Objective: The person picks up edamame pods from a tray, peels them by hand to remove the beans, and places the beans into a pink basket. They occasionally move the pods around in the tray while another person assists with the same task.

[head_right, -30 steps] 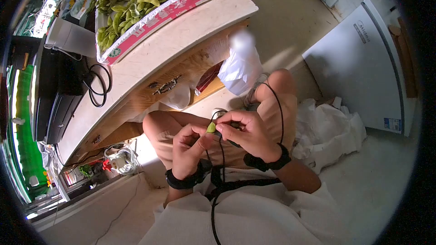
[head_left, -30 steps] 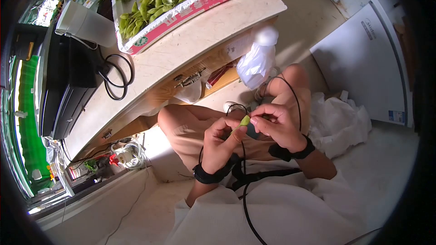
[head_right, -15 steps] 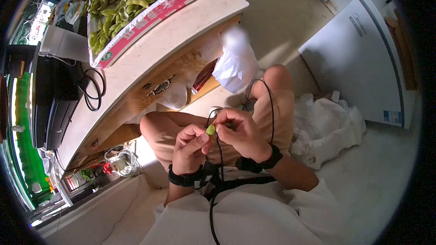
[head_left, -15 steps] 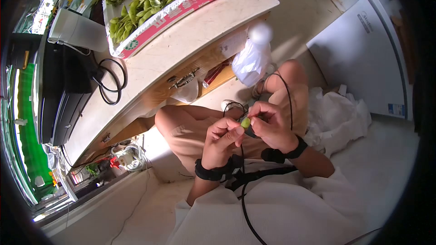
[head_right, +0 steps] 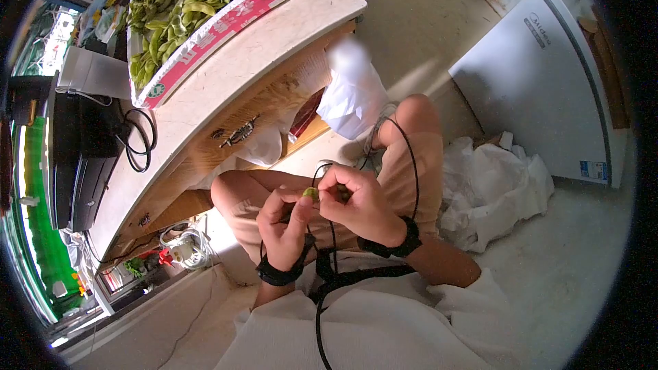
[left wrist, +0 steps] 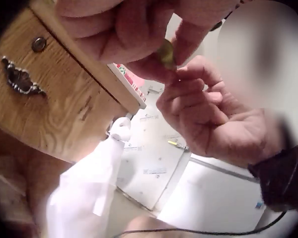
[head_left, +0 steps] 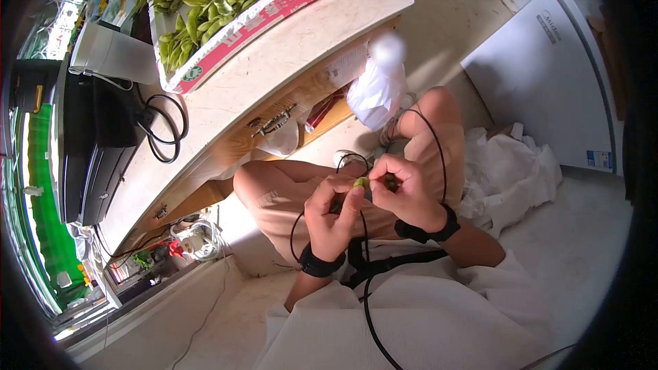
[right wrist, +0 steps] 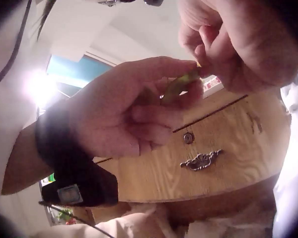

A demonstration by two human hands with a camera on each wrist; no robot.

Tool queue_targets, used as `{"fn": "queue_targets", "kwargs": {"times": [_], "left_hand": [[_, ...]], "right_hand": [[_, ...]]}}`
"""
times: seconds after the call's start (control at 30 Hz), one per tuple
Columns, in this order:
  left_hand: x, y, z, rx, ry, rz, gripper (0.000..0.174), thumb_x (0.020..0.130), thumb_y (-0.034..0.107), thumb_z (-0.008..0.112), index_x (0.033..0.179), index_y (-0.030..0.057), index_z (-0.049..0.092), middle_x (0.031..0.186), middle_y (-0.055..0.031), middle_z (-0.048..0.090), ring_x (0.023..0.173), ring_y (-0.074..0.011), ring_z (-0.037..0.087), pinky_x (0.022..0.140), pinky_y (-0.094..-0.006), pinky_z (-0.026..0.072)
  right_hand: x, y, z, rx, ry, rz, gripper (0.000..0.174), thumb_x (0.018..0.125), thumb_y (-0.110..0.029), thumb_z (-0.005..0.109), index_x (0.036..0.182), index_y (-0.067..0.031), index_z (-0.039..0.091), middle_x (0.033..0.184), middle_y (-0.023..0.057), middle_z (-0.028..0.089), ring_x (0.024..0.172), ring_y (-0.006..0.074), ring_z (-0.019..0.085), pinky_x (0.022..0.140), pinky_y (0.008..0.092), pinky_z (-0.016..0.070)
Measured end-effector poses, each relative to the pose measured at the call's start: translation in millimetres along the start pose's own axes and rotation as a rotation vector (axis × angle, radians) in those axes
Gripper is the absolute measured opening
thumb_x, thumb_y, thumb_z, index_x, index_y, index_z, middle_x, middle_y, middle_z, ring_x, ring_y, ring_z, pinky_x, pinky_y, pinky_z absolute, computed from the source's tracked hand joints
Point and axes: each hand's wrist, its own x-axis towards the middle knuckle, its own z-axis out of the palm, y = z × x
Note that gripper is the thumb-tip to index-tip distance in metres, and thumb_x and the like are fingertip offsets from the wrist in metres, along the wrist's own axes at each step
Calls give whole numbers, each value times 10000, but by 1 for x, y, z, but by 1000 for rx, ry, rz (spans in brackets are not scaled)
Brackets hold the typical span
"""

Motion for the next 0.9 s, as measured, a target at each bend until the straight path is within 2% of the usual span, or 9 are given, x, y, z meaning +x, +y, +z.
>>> {"fn": "queue_targets", "kwargs": {"times": [0.23, 0.3, 0.43, 0.53, 0.63, 0.67, 0.73, 0.77, 0.9], "left_hand": [[1, -1, -3, -486, -69, -265, 124, 926, 144, 557, 933, 21, 570, 806, -40, 614, 608, -33, 456, 544, -171, 347], [1, -3, -3, -713, -88, -405, 150, 937, 186, 542, 923, 39, 571, 800, -35, 611, 570, -12, 410, 509, -161, 298], [2, 0, -4, -705, -96, -418, 168, 941, 208, 540, 916, 45, 574, 792, -28, 609, 559, -1, 399, 500, -157, 294], [0, 1, 1, -429, 18, -332, 172, 938, 202, 550, 909, 33, 570, 764, -18, 602, 582, -13, 438, 527, -162, 337], [-1, 2, 1, -199, 6, -182, 170, 928, 179, 568, 882, 15, 576, 742, -8, 597, 620, -32, 484, 571, -171, 387], [-2, 1, 0, -164, -29, -154, 168, 923, 164, 575, 866, 6, 580, 736, -4, 597, 640, -41, 502, 591, -176, 401], [-2, 2, -2, -129, -69, -125, 167, 917, 150, 583, 850, -3, 585, 729, -1, 596, 660, -49, 519, 612, -181, 416], [-2, 5, -3, -152, -77, -148, 176, 918, 153, 583, 839, -4, 591, 725, -1, 595, 661, -50, 519, 611, -181, 416], [-4, 11, -4, -211, -92, -195, 210, 926, 172, 570, 827, -13, 594, 715, -4, 593, 668, -54, 527, 615, -187, 423]], "right_hand": [[-2, 1, 3, 64, -17, 22, 90, 798, 11, 583, 812, -32, 505, 737, -45, 499, 632, -7, 421, 534, 155, 346], [-3, 3, 6, 225, -30, 27, 87, 821, -20, 590, 828, -27, 504, 753, -42, 502, 632, -11, 417, 528, 153, 337], [-4, 2, -1, 183, -68, 42, 75, 845, -34, 580, 847, -26, 506, 779, -36, 499, 642, -12, 415, 539, 149, 337], [-3, 6, -10, 153, -111, 67, 60, 857, -32, 578, 904, -23, 543, 798, -34, 494, 650, -10, 414, 549, 153, 338], [-1, -5, -14, -54, -18, -99, 242, 821, -21, 641, 1060, -6, 603, 764, -16, 513, 620, 37, 445, 542, 191, 359], [2, -7, -14, -54, -17, -98, 242, 821, -21, 641, 1060, -6, 603, 764, -16, 513, 620, 37, 445, 542, 191, 359], [9, -15, -13, -331, -75, -402, 224, 793, -87, 694, 991, -6, 626, 738, 72, 608, 596, 146, 553, 536, 254, 429], [8, -19, -12, -345, -92, -362, 217, 764, -88, 712, 950, -5, 638, 795, 111, 633, 637, 210, 591, 561, 296, 462], [5, -14, -14, -353, -116, -356, 190, 776, -83, 707, 929, -7, 623, 749, 88, 614, 614, 170, 581, 541, 273, 442]]}}
